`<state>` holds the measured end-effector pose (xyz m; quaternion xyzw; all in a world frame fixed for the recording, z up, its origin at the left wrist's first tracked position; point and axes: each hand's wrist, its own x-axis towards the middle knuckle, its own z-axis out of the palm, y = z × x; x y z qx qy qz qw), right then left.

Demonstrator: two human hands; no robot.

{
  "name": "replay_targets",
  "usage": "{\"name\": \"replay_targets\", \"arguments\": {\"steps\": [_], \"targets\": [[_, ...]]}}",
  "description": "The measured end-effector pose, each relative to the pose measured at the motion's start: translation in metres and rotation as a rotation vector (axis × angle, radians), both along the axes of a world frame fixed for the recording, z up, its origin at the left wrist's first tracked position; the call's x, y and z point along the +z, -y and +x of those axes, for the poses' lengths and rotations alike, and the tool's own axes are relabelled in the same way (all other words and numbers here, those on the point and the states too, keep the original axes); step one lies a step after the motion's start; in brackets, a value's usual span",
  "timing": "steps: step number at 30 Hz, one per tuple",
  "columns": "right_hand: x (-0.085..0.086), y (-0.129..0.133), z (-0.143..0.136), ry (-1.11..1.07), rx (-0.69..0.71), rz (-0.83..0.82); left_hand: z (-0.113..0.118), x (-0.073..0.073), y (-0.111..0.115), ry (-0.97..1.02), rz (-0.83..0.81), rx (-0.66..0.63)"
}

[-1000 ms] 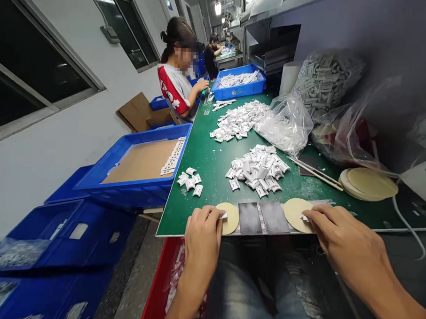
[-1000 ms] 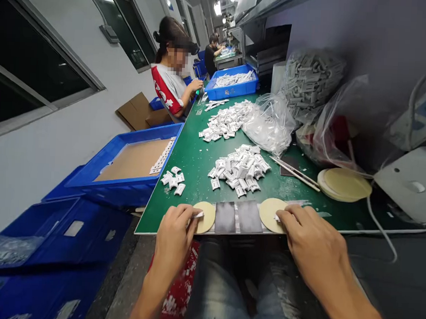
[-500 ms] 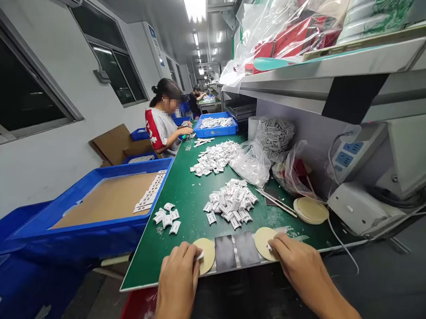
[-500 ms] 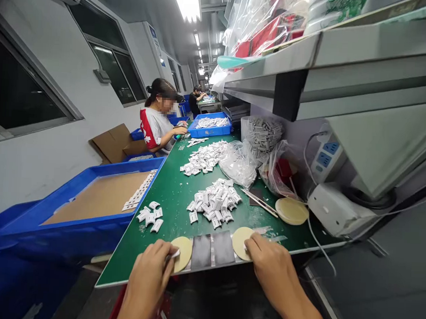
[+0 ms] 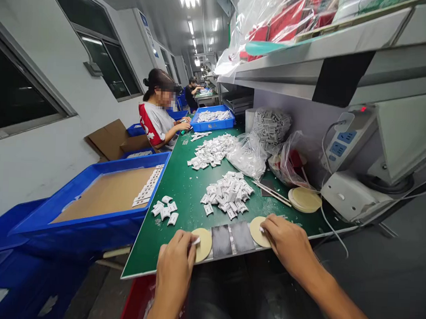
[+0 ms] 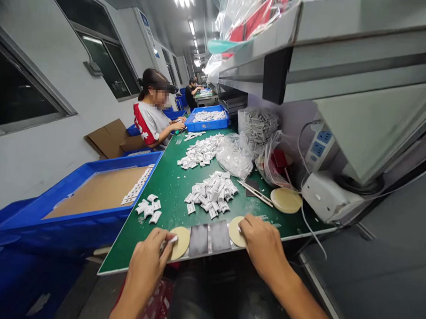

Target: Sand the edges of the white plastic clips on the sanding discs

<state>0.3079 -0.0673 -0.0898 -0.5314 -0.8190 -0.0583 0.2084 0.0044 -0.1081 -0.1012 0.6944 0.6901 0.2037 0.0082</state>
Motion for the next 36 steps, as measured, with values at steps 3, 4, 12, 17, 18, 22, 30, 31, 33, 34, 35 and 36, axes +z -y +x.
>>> {"name": "replay_targets", "arguments": {"steps": [3,4,12,17,18,22,30,31,33,34,35,36], "targets": [[-0.001,0.000,-0.001,-0.002,0.038,0.007,0.001,0.001,0.003,0.046,-0.020,-0.023],[-0.001,0.000,-0.001,-0.004,0.039,0.002,0.002,0.001,0.003,0.054,-0.020,-0.016],[0.000,0.000,-0.003,-0.017,0.000,-0.061,0.007,0.011,0.001,0.053,-0.034,0.002],[0.000,0.000,-0.004,-0.020,-0.026,-0.063,0.006,0.010,0.004,0.025,-0.024,-0.002],[0.000,0.000,-0.005,-0.022,-0.020,-0.066,0.006,0.010,0.004,0.039,-0.025,-0.015],[0.004,-0.004,-0.008,-0.041,-0.030,-0.068,0.010,0.015,0.000,0.069,-0.027,0.007],[-0.004,0.049,0.002,-0.349,0.078,-0.076,-0.011,0.012,0.047,0.643,-0.209,-0.117],[-0.004,0.052,0.004,-0.460,0.068,-0.077,-0.014,0.012,0.051,0.772,-0.170,-0.055],[-0.003,0.046,0.005,-0.624,0.008,-0.112,-0.014,0.012,0.049,0.953,-0.071,0.095],[-0.002,0.038,0.004,-0.664,-0.022,-0.138,-0.011,0.014,0.043,1.000,-0.039,0.143],[-0.001,0.028,0.002,-0.682,-0.045,-0.162,-0.008,0.016,0.036,1.033,-0.015,0.168],[-0.001,0.019,-0.001,-0.681,-0.058,-0.175,-0.003,0.017,0.027,1.057,0.002,0.170]]}}
